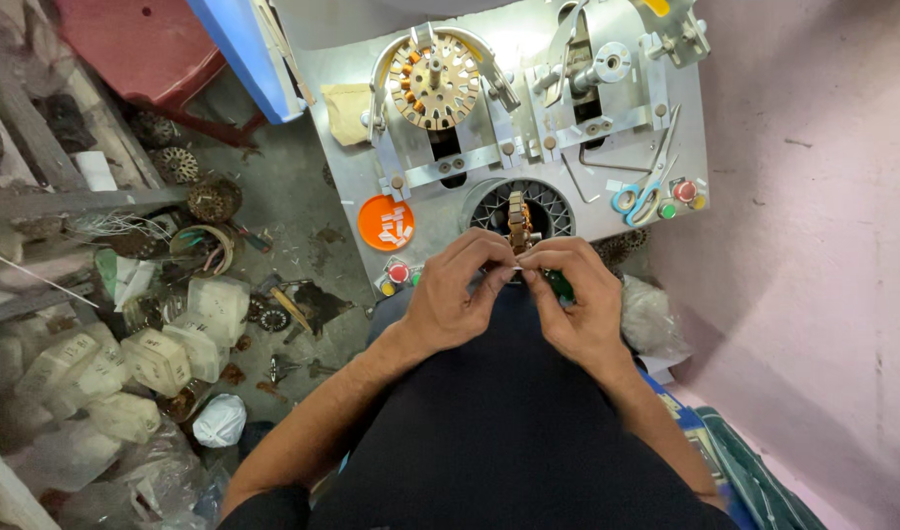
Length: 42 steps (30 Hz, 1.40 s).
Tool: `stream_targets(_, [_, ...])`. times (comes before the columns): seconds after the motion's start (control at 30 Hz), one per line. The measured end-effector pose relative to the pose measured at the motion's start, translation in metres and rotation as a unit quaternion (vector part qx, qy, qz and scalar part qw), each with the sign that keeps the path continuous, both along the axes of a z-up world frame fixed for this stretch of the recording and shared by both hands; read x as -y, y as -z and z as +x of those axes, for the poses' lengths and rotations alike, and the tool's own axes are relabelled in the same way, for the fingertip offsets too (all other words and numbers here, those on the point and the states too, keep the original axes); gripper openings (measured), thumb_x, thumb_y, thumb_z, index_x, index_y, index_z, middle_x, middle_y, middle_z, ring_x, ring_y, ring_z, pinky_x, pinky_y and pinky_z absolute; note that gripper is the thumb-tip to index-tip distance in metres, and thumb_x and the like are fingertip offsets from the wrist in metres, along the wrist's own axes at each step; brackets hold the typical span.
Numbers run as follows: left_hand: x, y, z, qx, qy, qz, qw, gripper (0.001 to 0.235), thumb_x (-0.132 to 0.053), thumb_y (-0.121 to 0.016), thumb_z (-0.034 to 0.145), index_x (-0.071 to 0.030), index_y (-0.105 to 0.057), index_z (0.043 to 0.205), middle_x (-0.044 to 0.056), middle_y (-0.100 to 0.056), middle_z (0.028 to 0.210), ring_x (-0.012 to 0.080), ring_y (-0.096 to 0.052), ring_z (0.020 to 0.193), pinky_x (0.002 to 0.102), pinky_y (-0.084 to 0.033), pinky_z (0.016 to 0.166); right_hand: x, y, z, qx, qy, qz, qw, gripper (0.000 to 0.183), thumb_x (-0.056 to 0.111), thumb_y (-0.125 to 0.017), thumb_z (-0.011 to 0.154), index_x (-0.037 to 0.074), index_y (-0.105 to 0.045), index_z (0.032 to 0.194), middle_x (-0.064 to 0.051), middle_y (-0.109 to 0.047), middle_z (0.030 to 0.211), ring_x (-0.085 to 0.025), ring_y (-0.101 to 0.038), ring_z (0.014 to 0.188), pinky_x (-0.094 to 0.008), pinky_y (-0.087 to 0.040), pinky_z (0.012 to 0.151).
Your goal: The person works on a fan stator held in a motor winding machine, using a screwdriver to manipulate copper wires and adjust small components. They press buttons on a control panel and handle a small orange cap while working.
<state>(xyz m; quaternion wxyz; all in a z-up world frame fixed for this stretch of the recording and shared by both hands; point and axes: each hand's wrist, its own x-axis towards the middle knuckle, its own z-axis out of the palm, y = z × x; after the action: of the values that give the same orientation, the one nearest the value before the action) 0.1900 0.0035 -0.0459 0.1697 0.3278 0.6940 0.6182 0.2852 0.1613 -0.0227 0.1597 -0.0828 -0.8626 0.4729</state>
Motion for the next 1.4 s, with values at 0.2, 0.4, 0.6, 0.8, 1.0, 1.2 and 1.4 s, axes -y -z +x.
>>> stream_targets(0.2, [-0.007, 0.017, 0.005, 0.004, 0.050, -0.021, 0.999, 0.020, 0.006, -0.056, 0.090, -0.002, -0.058, 0.108, 0.014, -0.063, 0.099, 0.0344, -0.067, 0.090, 0.040, -0.054, 0.078, 0.006, 0.021, 0.008, 0.062, 0.028, -0.027, 0.997, 0.017, -0.007, -0.062, 0.092, 0.002, -0.060, 0.107, -0.012, -0.067, 0.097, -0.021, -0.069, 0.084, -0.031, -0.055, 0.078])
stream_targets(0.4, [-0.013, 0.040, -0.006, 0.080, 0.032, -0.020, 0.996, 0.018, -0.006, -0.069, 0.093, -0.005, -0.063, 0.110, 0.009, -0.064, 0.105, 0.0245, -0.067, 0.089, 0.038, -0.055, 0.079, -0.004, 0.031, 0.009, 0.103, 0.117, -0.040, 0.987, 0.014, 0.000, -0.072, 0.097, 0.000, -0.063, 0.108, -0.008, -0.069, 0.092, -0.015, -0.063, 0.079, -0.028, -0.052, 0.074])
stream_targets(0.6, [-0.017, 0.066, -0.028, 0.051, 0.039, 0.086, 0.994, 0.047, -0.012, -0.069, 0.085, -0.006, -0.061, 0.131, 0.011, -0.056, 0.142, 0.0299, -0.051, 0.140, 0.043, -0.040, 0.123, -0.014, 0.028, 0.009, 0.129, 0.112, 0.016, 0.985, 0.015, 0.000, -0.078, 0.090, 0.001, -0.071, 0.103, -0.009, -0.071, 0.092, -0.013, -0.065, 0.080, -0.027, -0.052, 0.072])
stream_targets(0.8, [-0.021, 0.084, -0.040, 0.050, 0.143, 0.137, 0.979, 0.046, -0.014, -0.069, 0.095, -0.004, -0.062, 0.139, 0.014, -0.050, 0.158, 0.0340, -0.036, 0.158, 0.048, -0.028, 0.134, -0.010, 0.031, 0.004, 0.052, 0.082, 0.074, 0.992, 0.017, -0.002, -0.079, 0.089, 0.002, -0.072, 0.104, -0.010, -0.072, 0.099, -0.018, -0.072, 0.090, -0.029, -0.056, 0.079])
stream_targets(1.0, [-0.018, 0.091, -0.043, 0.064, 0.167, 0.139, 0.974, 0.035, -0.011, -0.071, 0.097, -0.003, -0.066, 0.131, 0.013, -0.057, 0.149, 0.0326, -0.045, 0.153, 0.046, -0.034, 0.130, -0.006, 0.031, 0.001, 0.053, 0.094, 0.088, 0.990, 0.018, -0.003, -0.080, 0.088, 0.002, -0.073, 0.103, -0.011, -0.072, 0.098, -0.020, -0.072, 0.087, -0.030, -0.055, 0.076])
stream_targets(1.2, [-0.017, 0.092, -0.041, 0.071, 0.161, 0.129, 0.976, 0.036, -0.006, -0.072, 0.094, -0.002, -0.067, 0.129, 0.013, -0.059, 0.146, 0.0317, -0.048, 0.150, 0.045, -0.036, 0.129, -0.006, 0.029, 0.001, 0.027, 0.066, 0.120, 0.990, 0.018, -0.004, -0.080, 0.088, 0.002, -0.071, 0.103, -0.011, -0.071, 0.098, -0.023, -0.073, 0.089, -0.033, -0.058, 0.079])
stream_targets(1.4, [-0.017, 0.093, -0.044, 0.059, 0.166, 0.139, 0.974, 0.036, -0.006, -0.071, 0.096, -0.002, -0.067, 0.131, 0.013, -0.059, 0.147, 0.0320, -0.046, 0.152, 0.045, -0.036, 0.129, -0.011, 0.028, -0.002, 0.008, 0.015, 0.149, 0.989, 0.020, -0.005, -0.081, 0.088, 0.003, -0.071, 0.103, -0.010, -0.070, 0.096, -0.023, -0.072, 0.084, -0.033, -0.057, 0.074])
